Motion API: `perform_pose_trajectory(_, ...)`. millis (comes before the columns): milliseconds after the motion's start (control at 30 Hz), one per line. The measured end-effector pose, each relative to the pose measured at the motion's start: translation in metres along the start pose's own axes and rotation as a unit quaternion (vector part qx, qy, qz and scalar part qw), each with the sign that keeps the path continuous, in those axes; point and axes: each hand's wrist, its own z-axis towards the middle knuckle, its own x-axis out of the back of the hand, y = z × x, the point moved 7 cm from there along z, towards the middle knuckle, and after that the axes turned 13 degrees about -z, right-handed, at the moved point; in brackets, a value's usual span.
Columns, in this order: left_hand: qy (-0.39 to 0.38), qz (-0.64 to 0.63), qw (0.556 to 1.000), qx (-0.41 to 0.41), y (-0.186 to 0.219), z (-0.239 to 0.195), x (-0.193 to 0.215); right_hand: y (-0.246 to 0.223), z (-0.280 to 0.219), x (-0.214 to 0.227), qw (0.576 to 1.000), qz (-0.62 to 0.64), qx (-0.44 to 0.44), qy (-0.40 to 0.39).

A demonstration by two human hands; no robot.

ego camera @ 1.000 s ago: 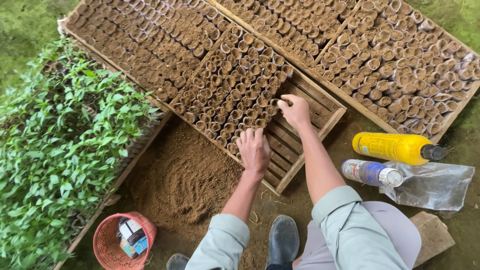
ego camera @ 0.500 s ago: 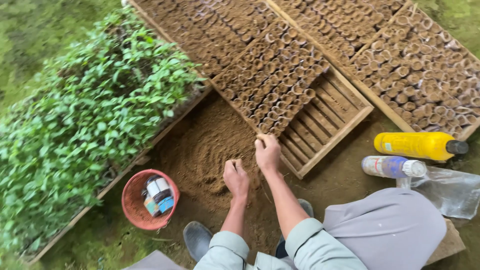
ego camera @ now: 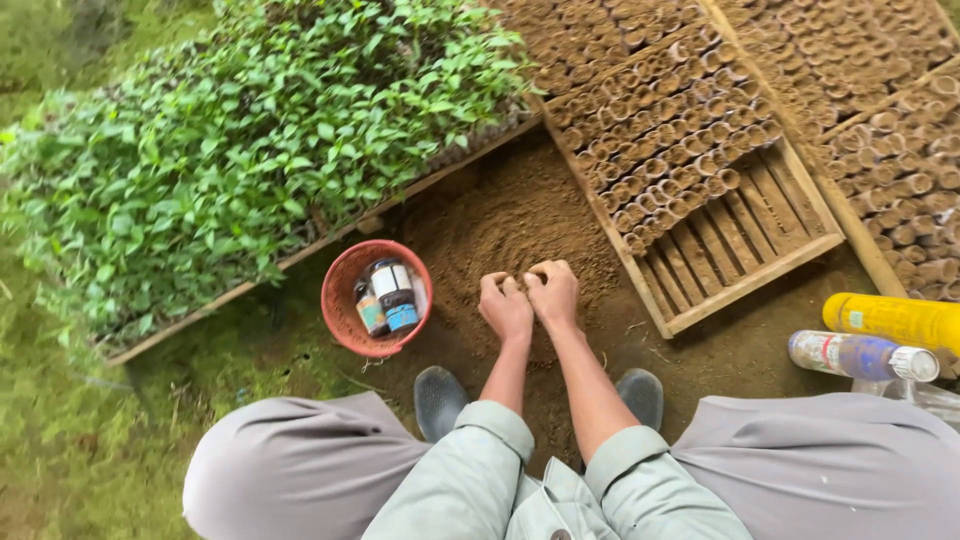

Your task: Filling small biodegradable pots with soil and seeds, then arranging them in a wooden tray.

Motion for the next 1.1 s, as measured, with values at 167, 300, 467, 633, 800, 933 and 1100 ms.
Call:
perform_pose_trajectory(167, 0.021, -0.008, 0.998, 0.057, 0.002, -0.009, 0.019, 0.013, 0.0, -0.032, 0.995, -0.005, -0.067, -0.067)
perform_pose_trajectory(300, 0.104, -0.077, 0.991, -0.027, 0.041, -0.012, 0.043, -0.009, 0.01, -0.044, 0.996, -0.016, 0.012, -0.091)
perform_pose_trajectory(467, 0.237, -0.11, 0.962, -0.08, 0.044, 0.001, 0.078, -0.093, 0.0, -0.032, 0.981, 0.017, 0.187, -0.037)
perform_pose_trajectory(633, 0.337, -0.095, 0.936, -0.043, 0.038, 0.022, 0.132, -0.185, -0.019, -0.024, 0.944, 0.0, 0.329, -0.027)
perform_pose_trajectory(800, 0.408, -0.19, 0.89, -0.081, 0.043, 0.029, 0.169, -0.235, -0.044, -0.098, 0.781, -0.376, 0.493, -0.072)
perform_pose_trajectory(933, 0.411, -0.189, 0.889, -0.073, 0.037, 0.035, 0.171, -0.241, -0.051, -0.13, 0.731, -0.431, 0.52, -0.093)
perform_pose_trajectory(1100, 0.4, -0.214, 0.891, -0.024, 0.034, 0.038, 0.169, -0.229, -0.045, -0.128, 0.727, -0.409, 0.532, -0.145)
